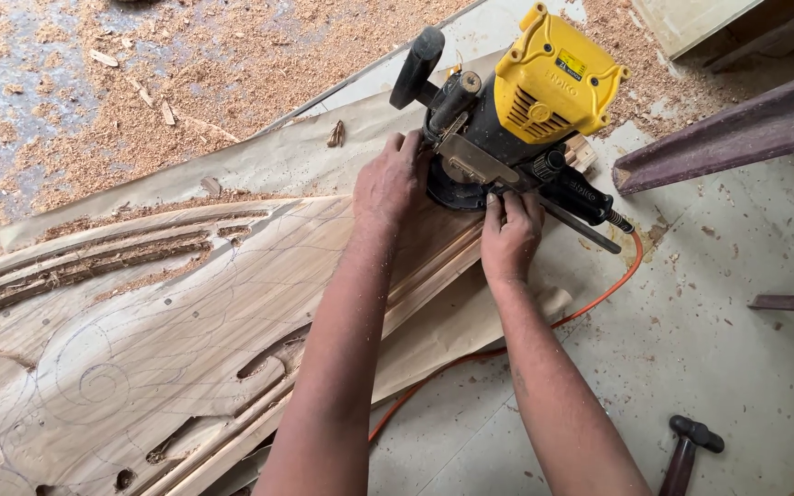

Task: Use a wood router to carve a decorative design into a wooden headboard or furniture panel.

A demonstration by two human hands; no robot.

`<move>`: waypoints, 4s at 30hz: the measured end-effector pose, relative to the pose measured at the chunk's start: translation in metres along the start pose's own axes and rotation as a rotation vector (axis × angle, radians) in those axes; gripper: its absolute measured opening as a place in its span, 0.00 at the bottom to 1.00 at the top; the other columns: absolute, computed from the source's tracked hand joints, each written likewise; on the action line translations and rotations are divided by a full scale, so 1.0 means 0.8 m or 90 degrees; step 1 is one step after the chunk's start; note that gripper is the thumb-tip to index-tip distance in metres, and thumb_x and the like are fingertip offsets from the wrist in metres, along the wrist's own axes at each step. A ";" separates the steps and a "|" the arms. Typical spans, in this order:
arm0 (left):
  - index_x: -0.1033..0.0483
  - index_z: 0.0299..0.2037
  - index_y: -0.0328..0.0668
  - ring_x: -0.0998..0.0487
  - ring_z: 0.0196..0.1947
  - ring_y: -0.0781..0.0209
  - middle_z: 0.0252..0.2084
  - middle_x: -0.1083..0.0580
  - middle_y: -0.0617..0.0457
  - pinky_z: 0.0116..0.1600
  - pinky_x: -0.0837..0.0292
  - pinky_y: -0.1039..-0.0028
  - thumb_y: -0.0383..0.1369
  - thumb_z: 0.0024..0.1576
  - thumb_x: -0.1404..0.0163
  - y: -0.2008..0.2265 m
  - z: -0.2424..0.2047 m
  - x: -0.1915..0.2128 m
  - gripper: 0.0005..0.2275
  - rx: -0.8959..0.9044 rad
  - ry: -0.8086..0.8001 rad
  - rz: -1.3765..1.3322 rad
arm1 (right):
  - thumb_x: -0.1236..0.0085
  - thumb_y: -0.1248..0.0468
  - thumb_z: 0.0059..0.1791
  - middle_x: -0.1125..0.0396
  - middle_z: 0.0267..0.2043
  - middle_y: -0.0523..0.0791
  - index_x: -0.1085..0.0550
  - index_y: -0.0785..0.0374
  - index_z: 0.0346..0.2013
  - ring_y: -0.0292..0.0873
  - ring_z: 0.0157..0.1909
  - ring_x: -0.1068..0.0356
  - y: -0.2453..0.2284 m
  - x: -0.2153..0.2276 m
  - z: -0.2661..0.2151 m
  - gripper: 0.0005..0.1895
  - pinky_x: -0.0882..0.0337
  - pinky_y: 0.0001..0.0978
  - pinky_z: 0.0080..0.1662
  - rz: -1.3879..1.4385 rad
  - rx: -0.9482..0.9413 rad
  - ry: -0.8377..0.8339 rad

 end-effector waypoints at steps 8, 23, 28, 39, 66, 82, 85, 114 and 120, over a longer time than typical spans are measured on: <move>0.31 0.58 0.53 0.20 0.45 0.43 0.51 0.27 0.47 0.44 0.24 0.54 0.42 0.64 0.53 0.003 -0.001 0.007 0.14 0.005 -0.009 -0.010 | 0.41 0.65 0.55 0.33 0.48 0.51 0.23 0.68 0.42 0.56 0.55 0.34 0.004 -0.002 -0.005 0.08 0.31 0.50 0.56 -0.003 0.010 0.015; 0.30 0.57 0.51 0.20 0.45 0.44 0.52 0.27 0.48 0.45 0.24 0.56 0.41 0.61 0.49 0.006 -0.005 0.013 0.15 0.004 -0.007 -0.027 | 0.42 0.64 0.55 0.32 0.48 0.49 0.22 0.68 0.43 0.54 0.56 0.34 0.004 0.000 -0.011 0.08 0.31 0.49 0.58 -0.020 -0.010 0.001; 0.30 0.56 0.50 0.20 0.45 0.44 0.52 0.27 0.48 0.45 0.24 0.55 0.41 0.62 0.50 0.006 -0.005 0.013 0.14 0.004 -0.007 -0.029 | 0.42 0.64 0.55 0.32 0.47 0.50 0.22 0.68 0.42 0.54 0.56 0.34 0.005 0.001 -0.013 0.08 0.31 0.50 0.57 -0.027 0.003 0.013; 0.28 0.54 0.51 0.20 0.44 0.44 0.51 0.26 0.48 0.46 0.24 0.56 0.43 0.63 0.51 0.007 -0.007 0.015 0.13 -0.008 -0.002 -0.036 | 0.41 0.65 0.55 0.32 0.48 0.50 0.23 0.67 0.42 0.56 0.56 0.34 0.001 0.004 -0.021 0.07 0.31 0.51 0.57 -0.024 0.015 0.028; 0.28 0.52 0.50 0.20 0.43 0.45 0.48 0.25 0.48 0.45 0.24 0.56 0.42 0.61 0.48 0.003 -0.009 0.013 0.13 -0.038 -0.004 -0.033 | 0.41 0.63 0.55 0.32 0.45 0.50 0.23 0.67 0.43 0.56 0.53 0.33 -0.004 0.009 -0.035 0.08 0.30 0.50 0.53 -0.026 -0.034 0.016; 0.28 0.51 0.52 0.21 0.45 0.45 0.45 0.25 0.48 0.47 0.25 0.56 0.42 0.60 0.47 0.001 -0.011 0.016 0.13 -0.041 -0.013 -0.039 | 0.42 0.61 0.56 0.33 0.47 0.51 0.22 0.67 0.45 0.54 0.58 0.34 0.001 0.008 -0.046 0.10 0.30 0.50 0.56 -0.058 -0.040 -0.004; 0.28 0.52 0.52 0.21 0.45 0.45 0.44 0.24 0.48 0.47 0.25 0.56 0.42 0.60 0.47 0.000 -0.011 0.016 0.13 -0.045 -0.014 -0.037 | 0.43 0.61 0.57 0.33 0.48 0.51 0.22 0.67 0.46 0.54 0.58 0.34 0.002 0.007 -0.047 0.11 0.30 0.50 0.57 -0.055 -0.049 -0.010; 0.27 0.50 0.52 0.21 0.47 0.46 0.48 0.26 0.51 0.47 0.24 0.57 0.43 0.57 0.43 -0.001 -0.015 0.023 0.15 -0.075 -0.019 -0.056 | 0.43 0.62 0.56 0.31 0.49 0.50 0.22 0.66 0.45 0.53 0.56 0.33 -0.015 0.013 -0.065 0.10 0.31 0.49 0.57 -0.052 -0.046 0.013; 0.27 0.51 0.52 0.21 0.47 0.46 0.48 0.26 0.50 0.47 0.25 0.57 0.41 0.54 0.42 -0.002 -0.015 0.022 0.16 -0.078 -0.022 -0.058 | 0.43 0.61 0.56 0.32 0.47 0.50 0.22 0.67 0.45 0.53 0.56 0.32 -0.014 0.013 -0.068 0.11 0.30 0.48 0.56 -0.061 -0.082 -0.006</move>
Point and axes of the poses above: each hand's wrist, its own z-axis towards the middle knuckle, its own x-axis out of the back of the hand, y = z × x, the point moved 3 cm from there along z, towards the middle knuckle
